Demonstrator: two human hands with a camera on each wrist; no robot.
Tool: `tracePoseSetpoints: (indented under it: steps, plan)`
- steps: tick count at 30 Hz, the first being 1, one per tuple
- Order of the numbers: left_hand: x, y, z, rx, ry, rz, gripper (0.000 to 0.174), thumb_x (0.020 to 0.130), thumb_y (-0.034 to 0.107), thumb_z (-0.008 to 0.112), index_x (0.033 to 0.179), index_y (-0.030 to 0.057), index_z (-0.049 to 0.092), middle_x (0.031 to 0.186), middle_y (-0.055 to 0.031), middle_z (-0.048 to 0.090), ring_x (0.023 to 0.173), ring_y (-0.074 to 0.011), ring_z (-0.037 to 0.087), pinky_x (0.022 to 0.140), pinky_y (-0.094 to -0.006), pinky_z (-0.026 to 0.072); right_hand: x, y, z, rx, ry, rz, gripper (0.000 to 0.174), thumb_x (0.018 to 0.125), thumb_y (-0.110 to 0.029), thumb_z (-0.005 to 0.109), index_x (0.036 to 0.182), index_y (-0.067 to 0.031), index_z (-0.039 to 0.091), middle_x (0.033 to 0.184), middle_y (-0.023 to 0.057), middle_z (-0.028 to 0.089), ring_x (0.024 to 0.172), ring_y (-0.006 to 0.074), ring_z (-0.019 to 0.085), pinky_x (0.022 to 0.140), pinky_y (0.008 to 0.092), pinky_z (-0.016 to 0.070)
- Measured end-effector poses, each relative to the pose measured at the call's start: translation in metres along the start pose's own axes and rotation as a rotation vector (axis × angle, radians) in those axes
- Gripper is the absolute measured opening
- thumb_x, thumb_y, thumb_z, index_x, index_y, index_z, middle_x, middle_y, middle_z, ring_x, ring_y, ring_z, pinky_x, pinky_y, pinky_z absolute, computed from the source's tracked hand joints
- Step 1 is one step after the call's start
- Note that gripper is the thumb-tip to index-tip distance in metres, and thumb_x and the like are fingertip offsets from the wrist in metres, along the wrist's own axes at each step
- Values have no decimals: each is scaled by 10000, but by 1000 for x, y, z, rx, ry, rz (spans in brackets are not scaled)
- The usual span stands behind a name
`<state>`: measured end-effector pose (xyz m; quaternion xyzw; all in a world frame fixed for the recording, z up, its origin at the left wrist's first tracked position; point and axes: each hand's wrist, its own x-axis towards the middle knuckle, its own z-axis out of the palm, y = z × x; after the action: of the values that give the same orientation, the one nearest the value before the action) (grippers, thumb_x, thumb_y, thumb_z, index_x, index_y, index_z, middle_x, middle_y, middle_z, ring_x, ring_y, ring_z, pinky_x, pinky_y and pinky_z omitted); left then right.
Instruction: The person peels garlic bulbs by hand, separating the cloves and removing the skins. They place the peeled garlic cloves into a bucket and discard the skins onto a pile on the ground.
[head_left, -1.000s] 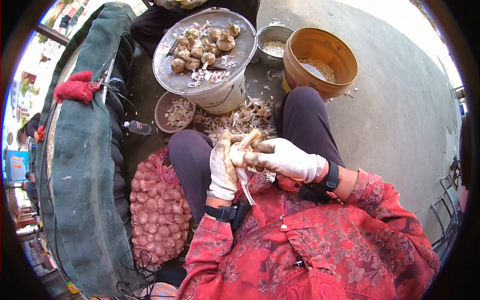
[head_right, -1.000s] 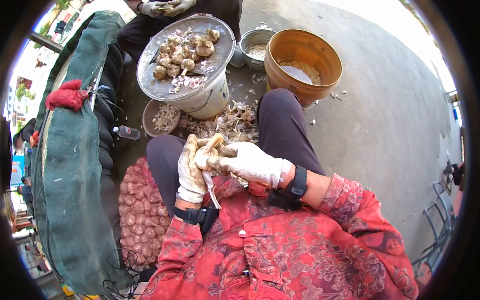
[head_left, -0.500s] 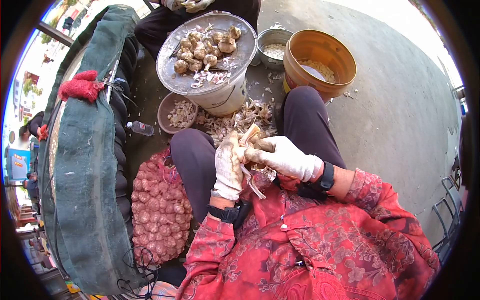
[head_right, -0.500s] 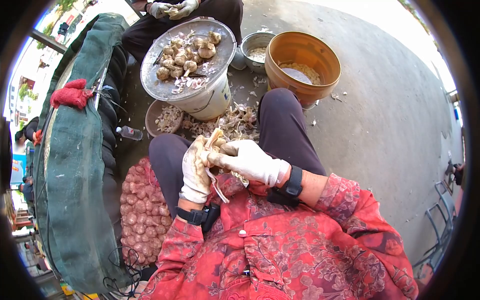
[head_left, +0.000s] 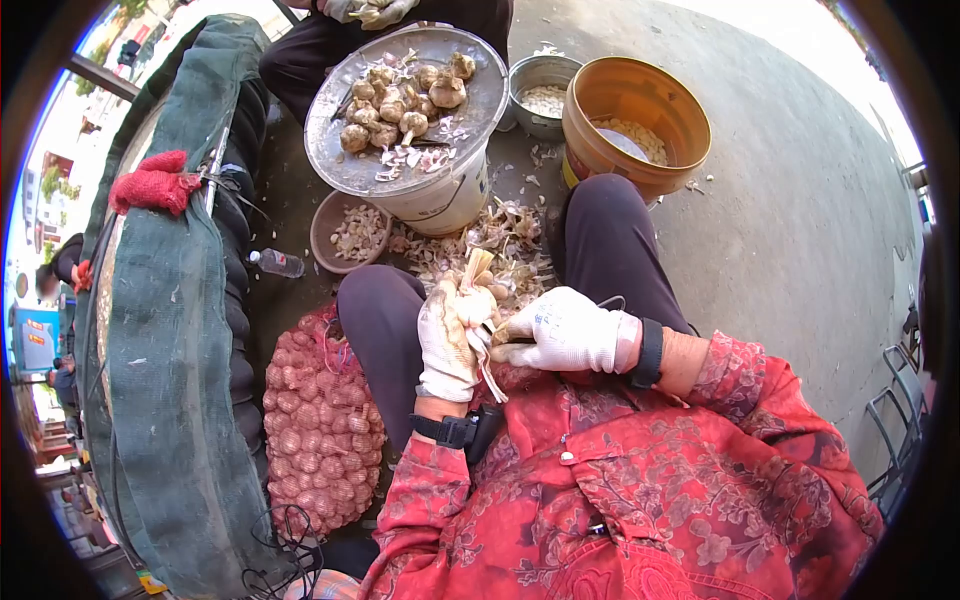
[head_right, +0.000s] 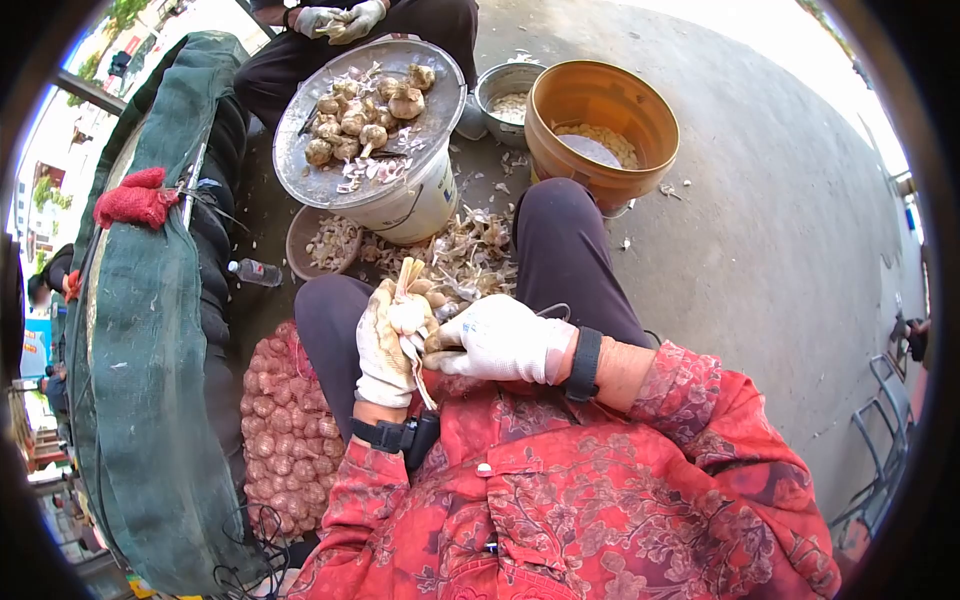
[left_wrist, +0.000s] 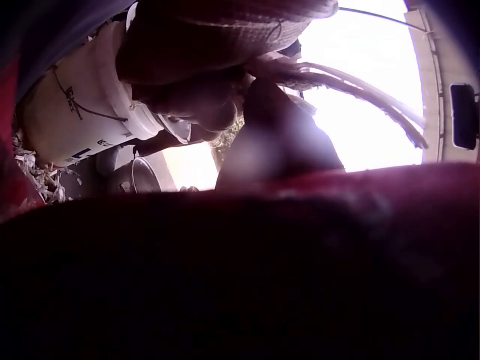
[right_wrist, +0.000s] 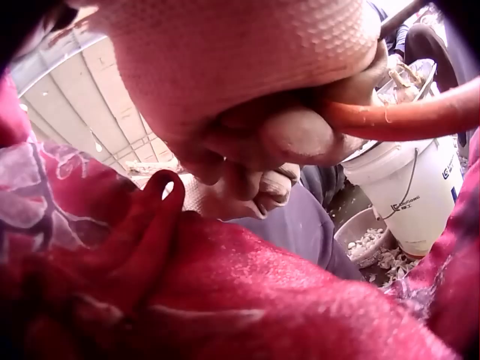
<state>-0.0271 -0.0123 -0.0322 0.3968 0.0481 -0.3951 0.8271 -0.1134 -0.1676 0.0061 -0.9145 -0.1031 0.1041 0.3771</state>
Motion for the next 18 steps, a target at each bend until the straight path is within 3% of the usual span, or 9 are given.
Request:
tracePoseSetpoints:
  steps: [1,3,7,9,10,13,14,17,18]
  plan:
    - [-6,6,12,140,83,23,510,982,420,413,1111,-66,499,701,-46,537,561,-101,504,489,-212,425,1,3,0,17,-5,23,339,872,-411,557,939,-106,688,767,149,655,713,340,636,662,430,491]
    - [3,5,-4,16,36,-24,529,985,423,405,1168,-66,488,762,-73,580,591,-104,527,499,-207,434,2,5,-4,40,15,58,356,873,-414,559,952,-90,683,770,163,651,729,346,634,675,429,490]
    - [4,8,-16,195,-44,74,490,989,397,401,1172,-38,532,824,-109,625,600,-102,537,498,-200,440,6,12,-10,233,87,122,376,895,-407,545,941,-48,646,811,186,639,772,348,623,687,422,477]
    - [5,9,-14,-34,63,-91,461,987,376,420,1143,-37,551,817,-107,628,597,-100,536,490,-194,432,7,8,-13,447,88,321,374,918,-391,521,905,-31,619,800,193,628,763,360,612,686,418,474]
    - [5,10,-22,-178,-102,-147,446,985,363,443,1151,-36,550,812,-106,626,586,-112,541,499,-199,445,9,9,-12,446,85,323,374,918,-391,521,905,-31,619,800,193,628,763,360,612,686,418,474]
    - [2,13,-21,-95,-270,-72,433,984,360,457,1156,-25,556,801,-92,627,554,-109,528,478,-202,438,11,13,-6,370,179,309,374,934,-376,504,874,-21,601,799,201,620,771,372,608,688,417,473]
    - [-2,10,-14,254,-39,5,506,994,403,401,1099,-42,618,730,-35,610,547,-85,525,462,-197,414,11,13,-3,340,203,278,365,935,-369,504,884,-22,605,801,201,620,774,376,607,688,418,473]
    - [-7,14,9,261,156,-8,361,994,312,439,1121,-5,558,786,-53,613,534,-80,495,445,-199,392,12,11,2,316,233,239,350,933,-359,507,906,-26,612,805,199,621,779,380,607,688,419,472]
    - [-5,13,3,279,72,38,344,994,303,439,1088,0,571,783,-50,607,544,-85,505,447,-202,395,12,11,3,322,240,233,343,931,-356,510,916,-29,615,807,197,623,782,380,607,689,419,472]
